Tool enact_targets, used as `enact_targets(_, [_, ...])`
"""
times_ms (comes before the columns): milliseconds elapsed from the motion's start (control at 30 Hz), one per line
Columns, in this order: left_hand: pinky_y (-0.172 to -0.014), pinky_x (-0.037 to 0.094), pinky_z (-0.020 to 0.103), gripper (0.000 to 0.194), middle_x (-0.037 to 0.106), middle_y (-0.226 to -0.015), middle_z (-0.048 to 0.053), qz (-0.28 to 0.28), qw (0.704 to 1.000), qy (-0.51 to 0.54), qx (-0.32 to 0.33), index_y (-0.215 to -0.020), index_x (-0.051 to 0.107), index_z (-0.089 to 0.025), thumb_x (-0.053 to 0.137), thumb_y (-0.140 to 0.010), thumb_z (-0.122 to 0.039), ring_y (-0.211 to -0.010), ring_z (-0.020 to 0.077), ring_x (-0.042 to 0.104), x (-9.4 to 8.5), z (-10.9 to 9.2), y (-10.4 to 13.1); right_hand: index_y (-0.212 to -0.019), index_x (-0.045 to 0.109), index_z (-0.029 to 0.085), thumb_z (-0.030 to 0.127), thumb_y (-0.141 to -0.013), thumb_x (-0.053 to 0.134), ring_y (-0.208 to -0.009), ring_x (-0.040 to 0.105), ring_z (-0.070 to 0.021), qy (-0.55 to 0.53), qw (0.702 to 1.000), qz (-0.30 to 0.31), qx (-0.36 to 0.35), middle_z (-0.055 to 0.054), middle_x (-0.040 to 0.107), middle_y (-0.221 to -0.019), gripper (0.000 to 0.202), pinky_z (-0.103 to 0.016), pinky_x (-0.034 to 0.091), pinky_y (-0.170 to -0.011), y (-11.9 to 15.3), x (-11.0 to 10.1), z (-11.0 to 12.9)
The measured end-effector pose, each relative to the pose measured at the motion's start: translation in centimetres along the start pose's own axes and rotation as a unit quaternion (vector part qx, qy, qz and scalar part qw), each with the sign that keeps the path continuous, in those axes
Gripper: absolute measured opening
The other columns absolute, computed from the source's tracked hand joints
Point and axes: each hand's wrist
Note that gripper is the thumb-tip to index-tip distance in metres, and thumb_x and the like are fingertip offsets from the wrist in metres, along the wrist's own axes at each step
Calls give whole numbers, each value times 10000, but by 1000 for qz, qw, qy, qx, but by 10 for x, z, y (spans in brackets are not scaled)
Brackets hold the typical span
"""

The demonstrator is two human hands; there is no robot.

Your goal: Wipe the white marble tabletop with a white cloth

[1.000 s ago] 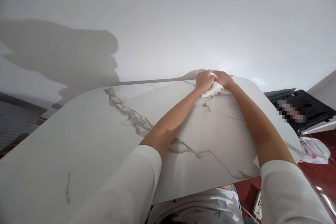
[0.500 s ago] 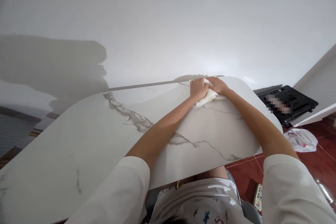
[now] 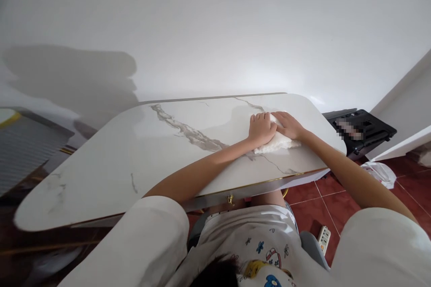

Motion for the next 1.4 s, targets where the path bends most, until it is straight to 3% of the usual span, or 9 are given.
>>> enact_targets(200, [-1114, 312, 450, 323, 650, -1214, 152, 0, 1000, 1, -3, -1184, 567, -138, 378, -960, -275, -1206, 286, 536, -7, -23, 39, -1483, 431, 254, 596, -974, 298, -1359, 474, -342, 1, 1000, -6, -14, -113, 531, -1470, 628, -561, 368, -1136, 38, -2, 17])
enact_targets(333, [-1104, 319, 460, 333, 652, -1200, 163, -6, 1000, 6, -1, -1180, 572, -120, 368, -961, -266, -1186, 291, 541, -6, -35, 49, -1487, 433, 246, 601, -974, 298, -1361, 474, -344, 0, 1000, 9, -24, -118, 526, -1479, 638, -567, 373, -1135, 51, -8, 18])
enact_targets(533, [-1087, 322, 455, 354, 648, -1197, 174, -31, 999, 30, -5, -1182, 582, -87, 391, -961, -288, -1168, 297, 539, 11, -60, 38, -1483, 453, 249, 683, -941, 325, -1374, 474, -351, -16, 1000, 8, -23, -111, 528, -1488, 706, -575, 373, -1142, 65, -24, -10])
enact_targets(800, [-1125, 272, 467, 414, 626, -1226, 217, -11, 997, 81, 13, -1235, 574, -27, 394, -969, -289, -1202, 318, 518, 27, -102, 11, -1434, 525, 284, 745, -899, 326, -1325, 536, -353, 3, 999, -30, 25, -98, 586, -1435, 734, -575, 421, -1110, 92, -46, -60])
enact_targets(1033, [-1112, 281, 450, 377, 635, -1240, 178, 1, 996, 87, 21, -1224, 578, -84, 372, -981, -288, -1211, 298, 521, 32, -90, -16, -1407, 552, 216, 733, -888, 332, -1312, 542, -359, 7, 999, -33, 39, -131, 600, -1413, 764, -564, 406, -1121, 69, -41, -79])
enact_targets(1400, [-1098, 279, 426, 356, 631, -1243, 181, -14, 996, 88, -4, -1221, 578, -93, 362, -979, -240, -1219, 290, 526, 46, -49, -91, -1410, 554, 240, 625, -897, 333, -1324, 535, -345, 46, 996, -28, 67, -84, 598, -1425, 678, -552, 410, -1122, -16, -26, -125])
Point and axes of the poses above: each hand's wrist, its own y-axis away from the middle knuckle, its own x-axis out of the palm, z = x × y
